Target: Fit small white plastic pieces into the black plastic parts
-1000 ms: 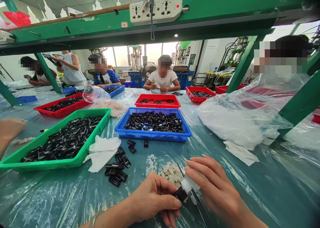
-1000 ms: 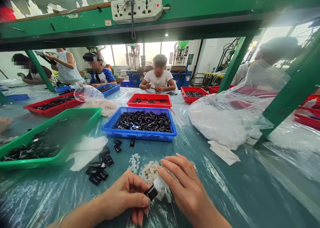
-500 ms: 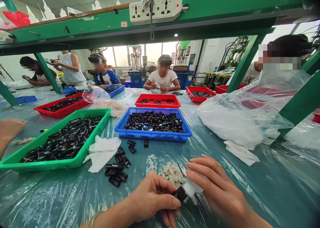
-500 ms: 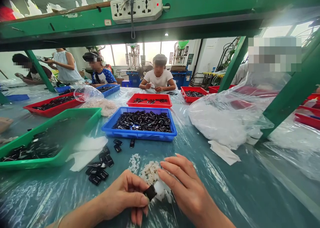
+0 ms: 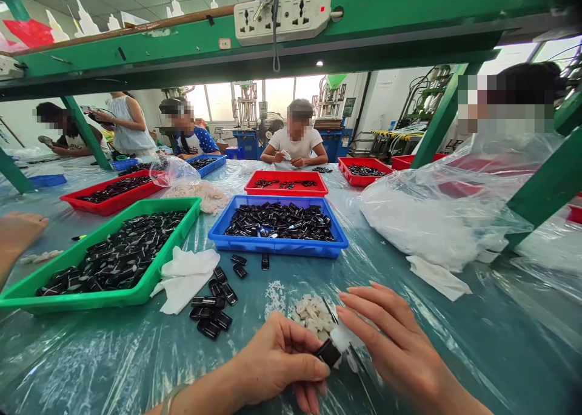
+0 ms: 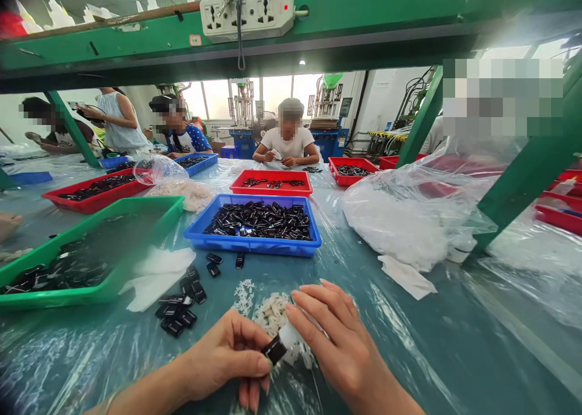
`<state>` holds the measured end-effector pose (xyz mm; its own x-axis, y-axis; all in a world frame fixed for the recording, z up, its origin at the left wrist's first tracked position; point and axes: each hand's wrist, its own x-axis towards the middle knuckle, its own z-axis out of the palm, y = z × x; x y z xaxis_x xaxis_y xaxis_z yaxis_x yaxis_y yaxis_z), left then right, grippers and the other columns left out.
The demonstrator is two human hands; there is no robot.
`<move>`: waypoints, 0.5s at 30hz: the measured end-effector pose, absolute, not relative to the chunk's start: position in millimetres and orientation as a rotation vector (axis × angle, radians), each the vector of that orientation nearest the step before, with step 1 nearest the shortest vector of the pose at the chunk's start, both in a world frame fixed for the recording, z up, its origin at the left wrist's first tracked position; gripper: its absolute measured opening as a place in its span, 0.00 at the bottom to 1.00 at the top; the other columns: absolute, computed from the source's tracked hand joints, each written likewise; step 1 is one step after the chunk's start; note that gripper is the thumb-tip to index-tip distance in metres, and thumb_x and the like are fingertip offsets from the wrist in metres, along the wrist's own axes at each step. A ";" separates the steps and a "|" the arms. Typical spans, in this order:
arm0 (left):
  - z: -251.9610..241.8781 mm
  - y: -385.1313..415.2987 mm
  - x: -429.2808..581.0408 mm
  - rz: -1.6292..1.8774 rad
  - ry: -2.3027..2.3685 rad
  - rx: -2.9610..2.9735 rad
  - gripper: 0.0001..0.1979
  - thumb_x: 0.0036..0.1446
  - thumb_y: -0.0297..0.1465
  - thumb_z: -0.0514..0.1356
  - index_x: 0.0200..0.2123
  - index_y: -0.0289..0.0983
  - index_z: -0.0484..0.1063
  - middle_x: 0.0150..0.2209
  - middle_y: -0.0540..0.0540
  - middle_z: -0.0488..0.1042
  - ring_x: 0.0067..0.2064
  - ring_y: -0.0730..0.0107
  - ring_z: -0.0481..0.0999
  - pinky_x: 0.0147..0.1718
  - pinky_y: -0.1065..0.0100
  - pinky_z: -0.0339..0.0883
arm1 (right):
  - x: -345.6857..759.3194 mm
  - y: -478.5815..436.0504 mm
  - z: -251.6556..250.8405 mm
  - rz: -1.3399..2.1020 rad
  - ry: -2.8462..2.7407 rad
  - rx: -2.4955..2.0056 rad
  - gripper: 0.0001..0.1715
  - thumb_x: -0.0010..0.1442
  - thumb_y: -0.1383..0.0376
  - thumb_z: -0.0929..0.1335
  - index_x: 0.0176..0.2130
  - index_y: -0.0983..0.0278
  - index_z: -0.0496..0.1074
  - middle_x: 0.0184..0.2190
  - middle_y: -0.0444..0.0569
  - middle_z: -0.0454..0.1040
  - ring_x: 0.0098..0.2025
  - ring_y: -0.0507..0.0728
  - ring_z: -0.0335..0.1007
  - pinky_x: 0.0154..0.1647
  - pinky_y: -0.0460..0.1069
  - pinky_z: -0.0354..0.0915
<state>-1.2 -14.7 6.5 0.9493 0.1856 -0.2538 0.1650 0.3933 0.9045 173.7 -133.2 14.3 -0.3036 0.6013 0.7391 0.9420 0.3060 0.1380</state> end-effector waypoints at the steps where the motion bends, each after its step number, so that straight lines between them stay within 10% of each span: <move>1: 5.9 -15.3 -1.0 0.010 0.342 1.173 0.10 0.42 0.32 0.64 0.20 0.29 0.71 0.17 0.48 0.69 0.16 0.79 0.69 0.16 0.80 0.63 | 172.6 -133.0 13.8 -0.781 -1.989 -1.367 0.17 0.64 0.77 0.58 0.46 0.68 0.70 0.43 0.56 0.74 0.50 0.60 0.65 0.51 0.59 0.60; 15: 5.9 -14.4 -1.2 0.016 0.336 1.149 0.11 0.40 0.34 0.65 0.21 0.29 0.72 0.18 0.48 0.70 0.17 0.78 0.70 0.15 0.79 0.63 | 170.5 -129.7 19.8 -0.706 -1.955 -1.305 0.16 0.61 0.78 0.59 0.43 0.66 0.70 0.39 0.52 0.75 0.46 0.58 0.68 0.51 0.55 0.63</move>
